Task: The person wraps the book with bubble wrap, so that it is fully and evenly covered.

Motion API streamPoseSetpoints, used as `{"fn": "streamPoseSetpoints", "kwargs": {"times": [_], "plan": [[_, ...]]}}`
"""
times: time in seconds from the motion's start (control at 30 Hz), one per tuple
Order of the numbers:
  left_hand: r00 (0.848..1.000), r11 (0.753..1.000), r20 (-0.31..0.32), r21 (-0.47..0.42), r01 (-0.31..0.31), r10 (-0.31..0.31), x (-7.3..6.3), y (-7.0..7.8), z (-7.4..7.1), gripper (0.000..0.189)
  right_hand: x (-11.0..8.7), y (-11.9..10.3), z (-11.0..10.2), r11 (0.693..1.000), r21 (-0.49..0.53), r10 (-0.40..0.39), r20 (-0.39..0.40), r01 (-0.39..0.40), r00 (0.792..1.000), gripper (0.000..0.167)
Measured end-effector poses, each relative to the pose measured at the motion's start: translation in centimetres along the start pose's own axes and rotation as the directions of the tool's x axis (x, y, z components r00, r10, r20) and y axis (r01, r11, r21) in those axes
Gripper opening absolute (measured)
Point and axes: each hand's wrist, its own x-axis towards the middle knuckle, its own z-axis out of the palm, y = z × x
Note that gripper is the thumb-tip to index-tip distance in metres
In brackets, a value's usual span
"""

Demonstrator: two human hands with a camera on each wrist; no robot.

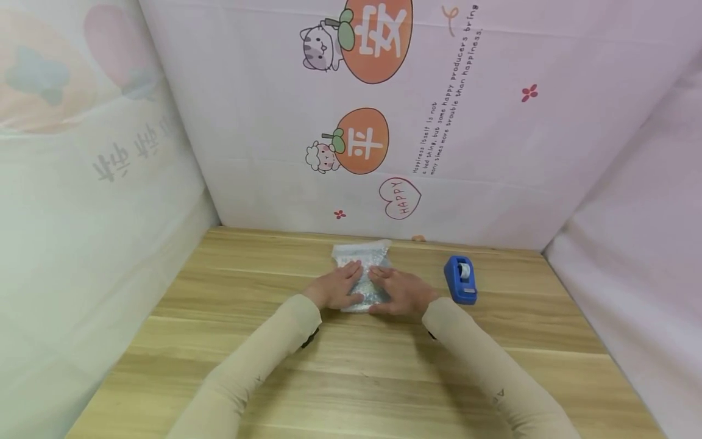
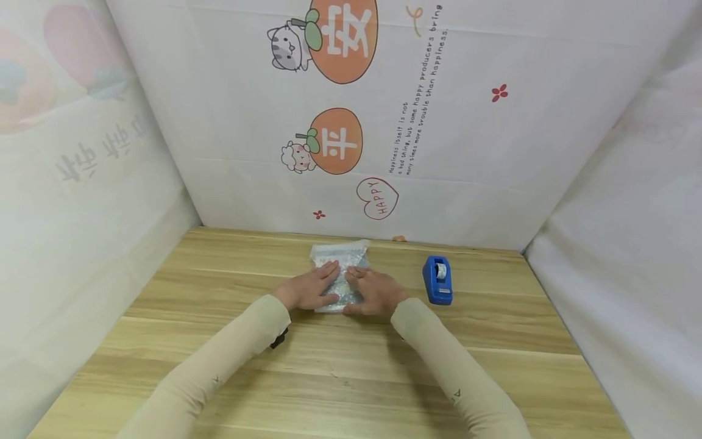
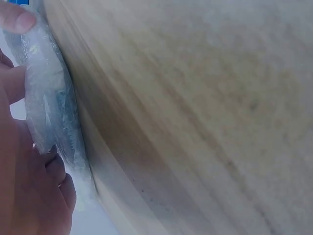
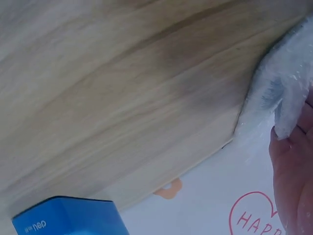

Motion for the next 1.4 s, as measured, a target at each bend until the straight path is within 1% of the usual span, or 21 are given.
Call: {"fn": "streamPoseSetpoints", "kwargs": {"times": [0.07,0.13,0.2,0.27,0.37,0.43,0.5,0.63,0.7,0.77,0.9,1.0,1.17,1.3,1.4], "plan": [[1.000,1.000,0.002,0.014,-0.001,0.001,0.1,0.0,0.0,0.079,0.1,0.1,-0.2,0.998,0.048,0.031,0.006,-0.031,1.000,0.091],[1.000,1.000,-0.002,0.028,-0.004,0.004,0.2,0.0,0.0,0.079,0.2,0.1,-0.4,0.991,0.117,0.059,0.005,-0.059,0.998,0.086],[1.000,0.999,0.000,0.034,-0.010,0.010,0.2,0.0,0.0,0.079,0.3,0.2,-0.7,0.980,0.187,0.074,-0.008,-0.072,0.997,0.079],[1.000,0.999,0.001,0.030,-0.012,0.012,0.2,0.0,0.0,0.079,0.4,0.3,-1.0,0.970,0.234,0.075,-0.018,-0.069,0.997,0.074],[1.000,1.000,0.005,0.022,-0.008,0.008,0.1,0.0,-0.1,0.078,0.2,0.7,-1.6,0.966,0.251,0.074,-0.032,-0.064,0.997,0.069],[1.000,1.000,0.004,0.018,-0.003,0.003,0.1,0.0,0.0,0.078,-0.1,0.9,-2.3,0.959,0.269,0.095,-0.022,-0.086,0.995,0.068],[1.000,1.000,0.006,0.016,-0.001,0.000,0.0,0.0,0.0,0.078,-0.7,1.3,-3.2,0.952,0.280,0.130,-0.003,-0.125,0.991,0.069],[1.000,1.000,0.012,0.011,-0.011,0.011,0.0,-0.1,0.1,0.078,-2.7,2.1,-5.2,0.926,0.314,0.209,0.035,-0.209,0.977,0.072],[1.000,1.000,0.013,0.004,-0.016,0.016,-0.1,0.0,0.0,0.078,-3.9,2.7,-5.9,0.931,0.300,0.218,0.007,-0.210,0.976,0.070],[1.000,1.000,0.011,-0.002,-0.019,0.019,-0.2,0.0,0.0,0.078,-5.0,3.3,-6.4,0.940,0.280,0.215,-0.037,-0.196,0.976,0.066],[1.000,1.000,0.004,-0.011,-0.020,0.020,-0.2,0.1,-0.2,0.077,-7.4,4.2,-7.2,0.955,0.214,0.229,-0.106,-0.203,0.968,0.060],[1.000,1.000,0.002,-0.017,-0.023,0.023,-0.3,0.1,-0.2,0.077,-9.1,4.8,-7.7,0.952,0.197,0.258,-0.111,-0.233,0.960,0.059],[1.000,0.999,-0.002,-0.020,-0.030,0.030,-0.3,0.0,-0.2,0.077,-11.6,5.8,-8.4,0.948,0.204,0.268,-0.103,-0.243,0.958,0.057],[1.000,1.000,0.001,-0.011,-0.029,0.029,-0.2,0.0,-0.1,0.077,-13.3,6.5,-8.6,0.943,0.216,0.279,-0.107,-0.252,0.954,0.057],[1.000,0.999,0.000,-0.020,-0.025,0.025,-0.1,0.0,0.0,0.077,-14.4,7.0,-8.5,0.932,0.237,0.306,-0.109,-0.274,0.946,0.057]]}}
